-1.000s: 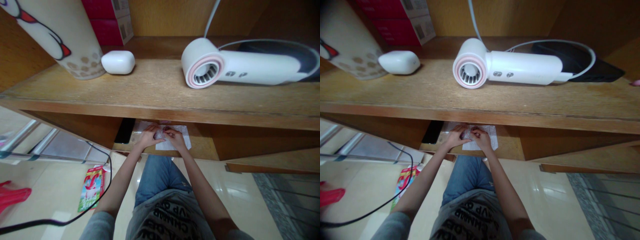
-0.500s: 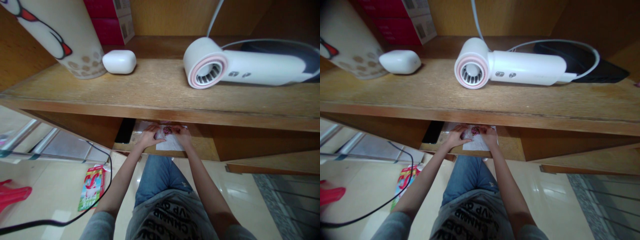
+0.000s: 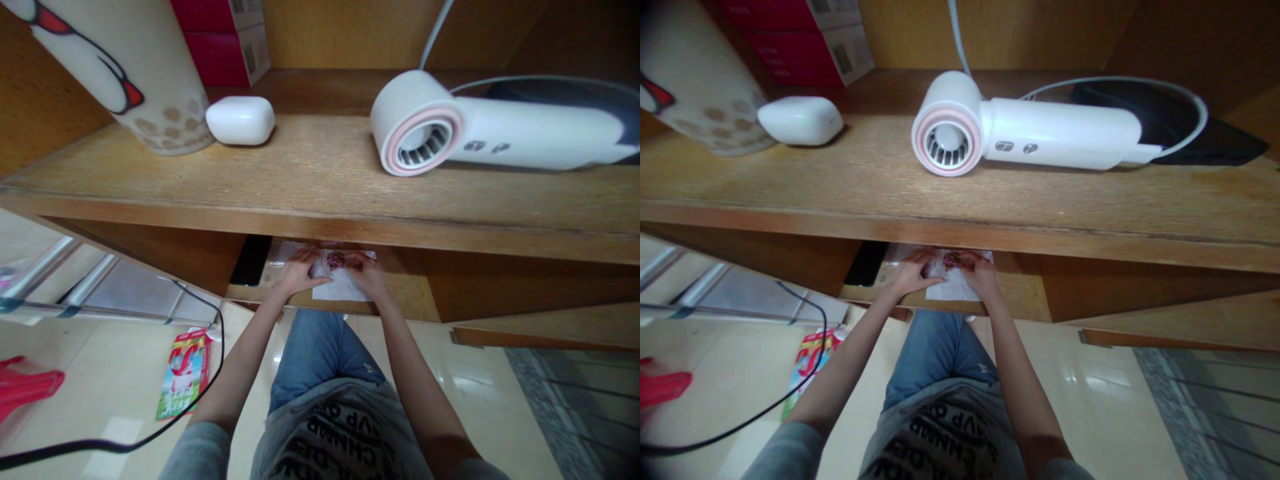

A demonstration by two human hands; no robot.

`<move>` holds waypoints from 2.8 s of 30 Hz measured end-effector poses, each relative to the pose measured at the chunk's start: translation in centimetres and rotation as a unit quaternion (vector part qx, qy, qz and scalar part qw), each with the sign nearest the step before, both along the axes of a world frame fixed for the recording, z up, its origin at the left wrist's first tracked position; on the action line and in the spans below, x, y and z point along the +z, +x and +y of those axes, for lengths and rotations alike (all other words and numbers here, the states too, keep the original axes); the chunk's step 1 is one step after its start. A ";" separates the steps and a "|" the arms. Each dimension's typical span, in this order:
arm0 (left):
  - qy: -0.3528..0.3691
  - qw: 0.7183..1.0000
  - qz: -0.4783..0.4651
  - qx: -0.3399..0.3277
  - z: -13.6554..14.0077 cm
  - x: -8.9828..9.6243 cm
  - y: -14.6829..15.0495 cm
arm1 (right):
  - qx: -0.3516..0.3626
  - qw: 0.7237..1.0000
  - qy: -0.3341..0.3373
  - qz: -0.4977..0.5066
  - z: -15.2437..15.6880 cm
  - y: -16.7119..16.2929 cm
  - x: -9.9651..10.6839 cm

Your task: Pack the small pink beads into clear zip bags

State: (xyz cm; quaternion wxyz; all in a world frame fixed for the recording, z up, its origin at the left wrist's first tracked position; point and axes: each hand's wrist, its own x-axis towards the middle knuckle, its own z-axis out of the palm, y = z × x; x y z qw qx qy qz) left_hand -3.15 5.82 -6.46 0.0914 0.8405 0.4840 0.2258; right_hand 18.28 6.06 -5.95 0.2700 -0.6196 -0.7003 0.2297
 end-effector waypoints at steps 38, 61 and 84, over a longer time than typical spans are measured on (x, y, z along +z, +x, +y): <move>0.010 1.000 -0.022 -0.018 0.0 0.4 0.1 | 0.043 0.998 0.006 0.040 -0.4 1.3 -0.5; -0.441 0.620 -0.648 -0.012 -0.9 0.7 3.8 | 0.026 0.934 -0.032 0.355 -1.5 1.5 3.0; -0.514 0.587 -0.622 -0.064 -0.7 1.3 5.1 | -0.025 0.921 0.007 0.388 -1.4 0.7 2.5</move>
